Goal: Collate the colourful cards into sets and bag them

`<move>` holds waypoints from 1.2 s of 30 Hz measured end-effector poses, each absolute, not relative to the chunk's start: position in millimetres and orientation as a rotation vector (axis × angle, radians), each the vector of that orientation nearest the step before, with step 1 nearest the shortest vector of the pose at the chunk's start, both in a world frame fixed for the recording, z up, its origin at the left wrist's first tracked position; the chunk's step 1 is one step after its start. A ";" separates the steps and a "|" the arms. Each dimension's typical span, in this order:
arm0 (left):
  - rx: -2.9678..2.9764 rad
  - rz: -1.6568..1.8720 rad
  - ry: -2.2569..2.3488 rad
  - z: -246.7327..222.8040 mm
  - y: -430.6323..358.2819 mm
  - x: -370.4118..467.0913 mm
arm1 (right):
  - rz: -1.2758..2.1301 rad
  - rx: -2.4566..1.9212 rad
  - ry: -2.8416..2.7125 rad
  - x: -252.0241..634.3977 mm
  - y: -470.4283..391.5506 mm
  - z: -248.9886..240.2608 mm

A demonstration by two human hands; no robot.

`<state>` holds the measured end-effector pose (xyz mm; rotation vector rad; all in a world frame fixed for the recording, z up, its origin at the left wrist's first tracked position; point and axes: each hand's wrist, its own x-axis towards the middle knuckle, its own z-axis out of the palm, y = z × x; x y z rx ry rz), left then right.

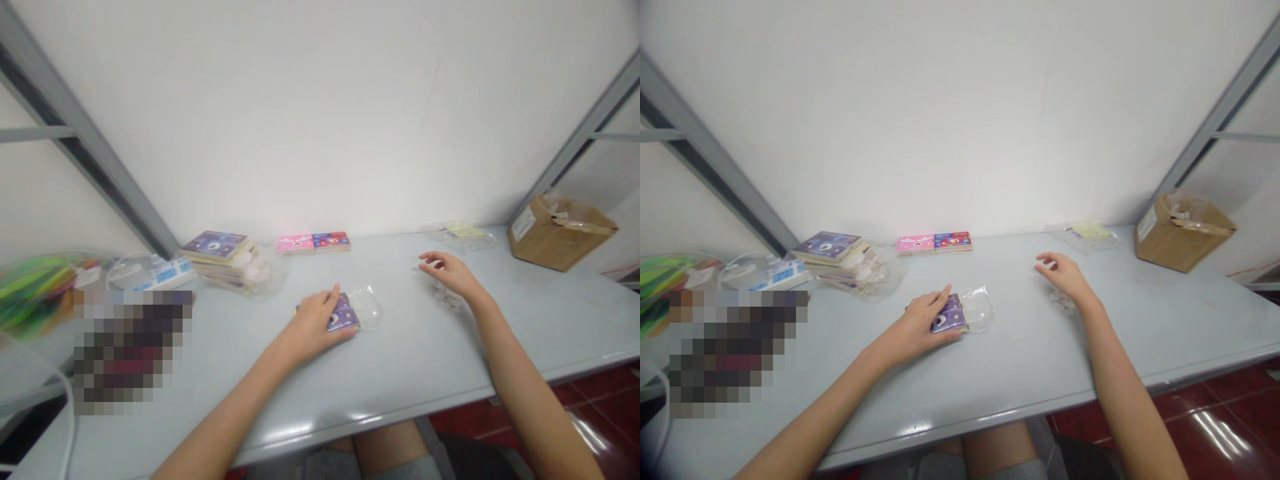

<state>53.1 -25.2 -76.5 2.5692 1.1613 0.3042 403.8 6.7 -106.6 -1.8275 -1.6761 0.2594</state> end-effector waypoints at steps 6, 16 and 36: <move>2.581 0.302 1.180 -78.4 -24.6 53.0 | 0.309 -2.225 -1.567 450.7 -2.6 -120.5; 2.582 0.295 1.168 -77.8 -24.3 53.5 | 0.535 -2.132 -1.654 430.7 1.2 -116.2; 2.581 0.278 1.181 -75.4 -26.5 54.6 | 0.801 -1.868 -1.719 426.8 -1.4 -115.2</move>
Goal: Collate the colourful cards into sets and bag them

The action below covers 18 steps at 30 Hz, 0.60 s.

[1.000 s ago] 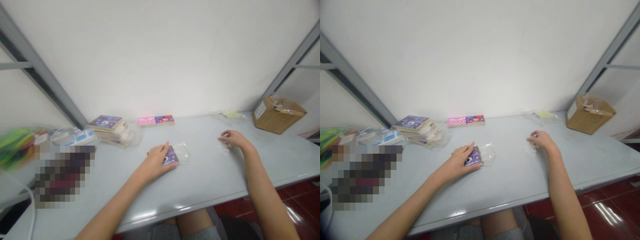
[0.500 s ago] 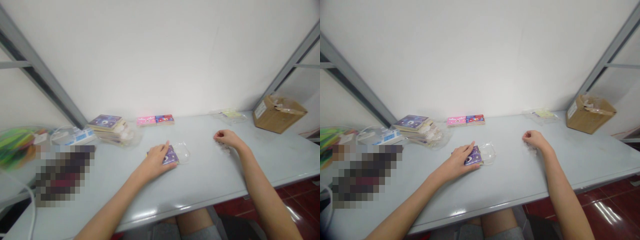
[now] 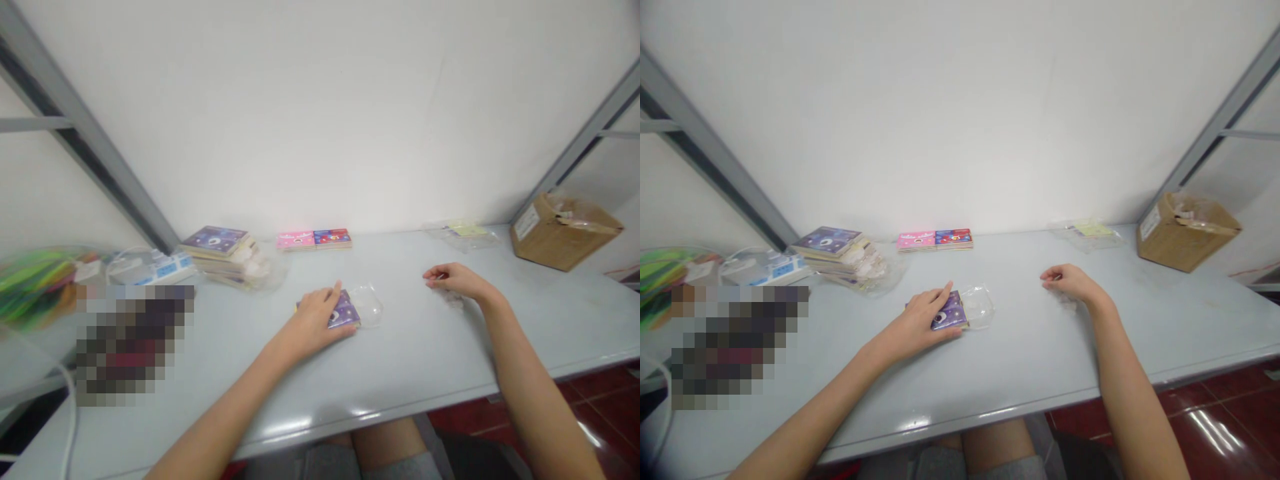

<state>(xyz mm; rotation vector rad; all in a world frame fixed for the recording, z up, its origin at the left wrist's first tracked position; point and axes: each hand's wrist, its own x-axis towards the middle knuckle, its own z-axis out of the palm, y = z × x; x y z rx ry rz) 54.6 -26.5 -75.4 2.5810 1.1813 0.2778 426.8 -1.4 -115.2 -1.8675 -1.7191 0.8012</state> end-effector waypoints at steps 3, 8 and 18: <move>2.576 0.271 1.189 -74.9 -26.6 55.3 | 0.795 -1.880 -1.733 420.1 0.2 -115.6; 2.582 0.276 1.179 -74.7 -26.5 55.7 | 0.779 -1.873 -1.789 413.7 2.8 -117.5; 2.584 0.280 1.172 -75.2 -26.2 55.4 | 0.723 -1.811 -1.826 411.7 0.8 -115.0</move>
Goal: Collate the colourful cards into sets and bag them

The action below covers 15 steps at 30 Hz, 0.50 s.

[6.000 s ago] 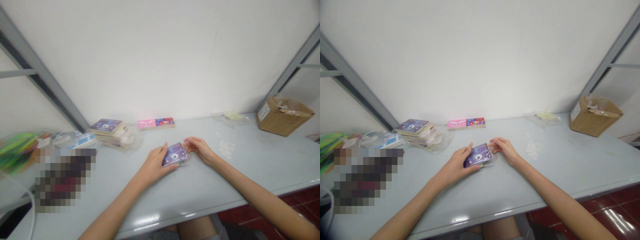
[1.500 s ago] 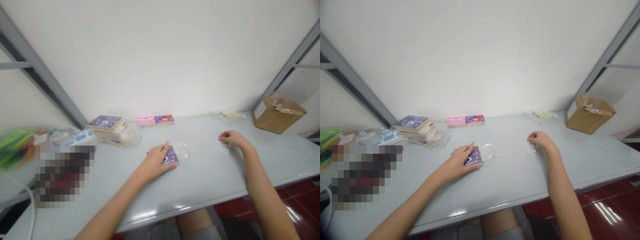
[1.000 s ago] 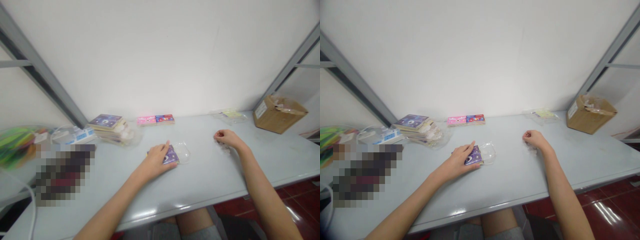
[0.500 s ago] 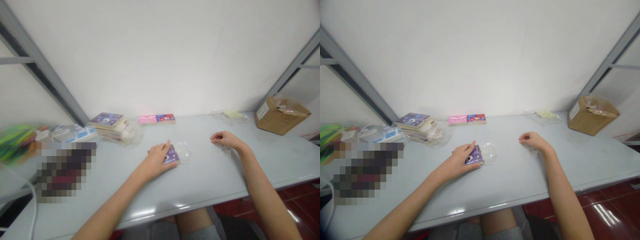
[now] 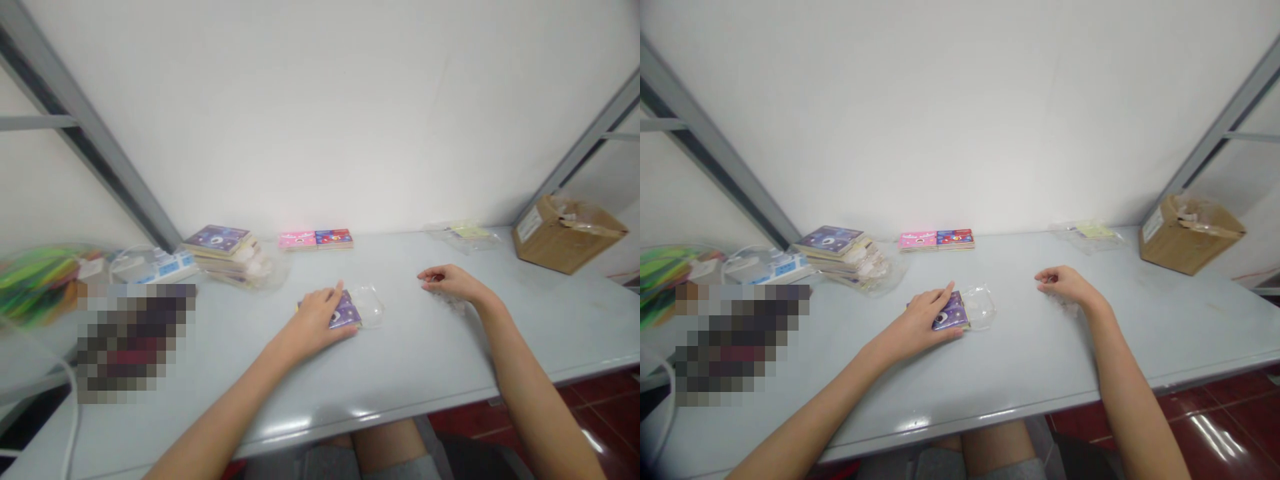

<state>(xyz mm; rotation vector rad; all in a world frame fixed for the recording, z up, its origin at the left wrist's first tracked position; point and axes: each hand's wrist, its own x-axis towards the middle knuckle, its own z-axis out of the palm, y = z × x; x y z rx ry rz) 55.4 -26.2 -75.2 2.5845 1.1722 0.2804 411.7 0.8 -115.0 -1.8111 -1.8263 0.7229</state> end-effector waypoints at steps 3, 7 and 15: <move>2.577 0.275 1.188 -74.3 -26.6 55.7 | 0.691 -1.857 -1.793 411.1 2.1 -117.6; 2.568 0.273 1.188 -73.9 -27.0 55.5 | 0.689 -1.825 -1.756 407.2 4.1 -118.3; 2.567 0.276 1.193 -74.0 -27.3 55.8 | 1.020 -1.343 -1.566 346.0 -1.7 -109.9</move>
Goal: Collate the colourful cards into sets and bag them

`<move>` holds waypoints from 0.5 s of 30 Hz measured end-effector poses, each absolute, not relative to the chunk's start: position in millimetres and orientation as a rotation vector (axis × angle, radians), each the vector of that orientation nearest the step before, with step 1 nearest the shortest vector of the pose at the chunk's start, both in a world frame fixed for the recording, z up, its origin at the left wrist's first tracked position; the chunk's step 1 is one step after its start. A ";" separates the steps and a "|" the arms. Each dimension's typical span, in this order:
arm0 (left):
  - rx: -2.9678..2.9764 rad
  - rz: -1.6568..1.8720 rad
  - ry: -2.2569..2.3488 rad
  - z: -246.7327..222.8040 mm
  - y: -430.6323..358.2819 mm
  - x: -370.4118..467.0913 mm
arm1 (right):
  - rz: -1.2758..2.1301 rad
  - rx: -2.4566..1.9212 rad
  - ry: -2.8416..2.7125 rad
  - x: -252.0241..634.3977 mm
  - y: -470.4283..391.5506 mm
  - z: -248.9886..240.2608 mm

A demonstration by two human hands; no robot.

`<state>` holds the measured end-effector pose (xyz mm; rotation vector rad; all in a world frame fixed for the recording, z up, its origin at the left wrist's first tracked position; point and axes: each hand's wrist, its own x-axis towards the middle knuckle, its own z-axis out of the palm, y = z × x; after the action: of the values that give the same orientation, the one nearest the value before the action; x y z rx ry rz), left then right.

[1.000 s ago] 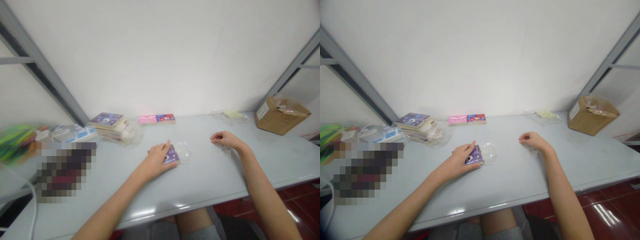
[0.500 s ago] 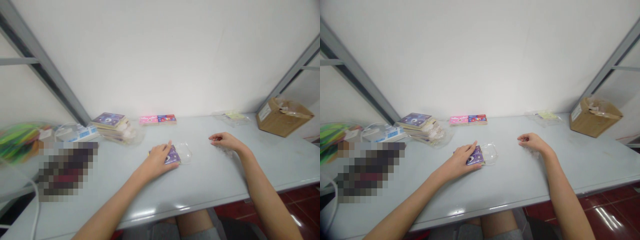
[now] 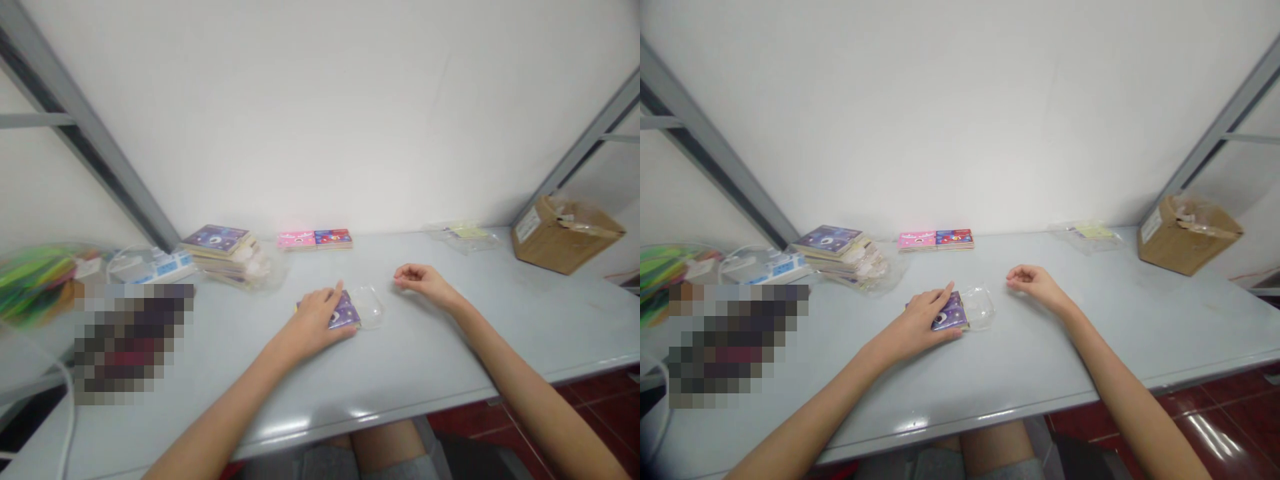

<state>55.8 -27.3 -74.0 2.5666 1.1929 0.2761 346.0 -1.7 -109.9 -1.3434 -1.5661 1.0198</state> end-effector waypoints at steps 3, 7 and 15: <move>2.567 0.282 1.185 -75.1 -27.0 55.2 | 1.281 -1.205 -1.555 319.0 -7.6 -107.9; 2.563 0.284 1.182 -76.3 -26.6 55.1 | 1.501 -1.106 -1.575 306.0 -15.0 -102.7; 2.566 0.272 1.178 -73.1 -27.6 55.5 | 1.163 -1.227 -1.590 330.9 -11.0 -93.0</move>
<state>55.5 -27.6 -73.1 2.5659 1.1779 0.2721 330.9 -11.0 -93.0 -1.2272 -1.5898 1.1625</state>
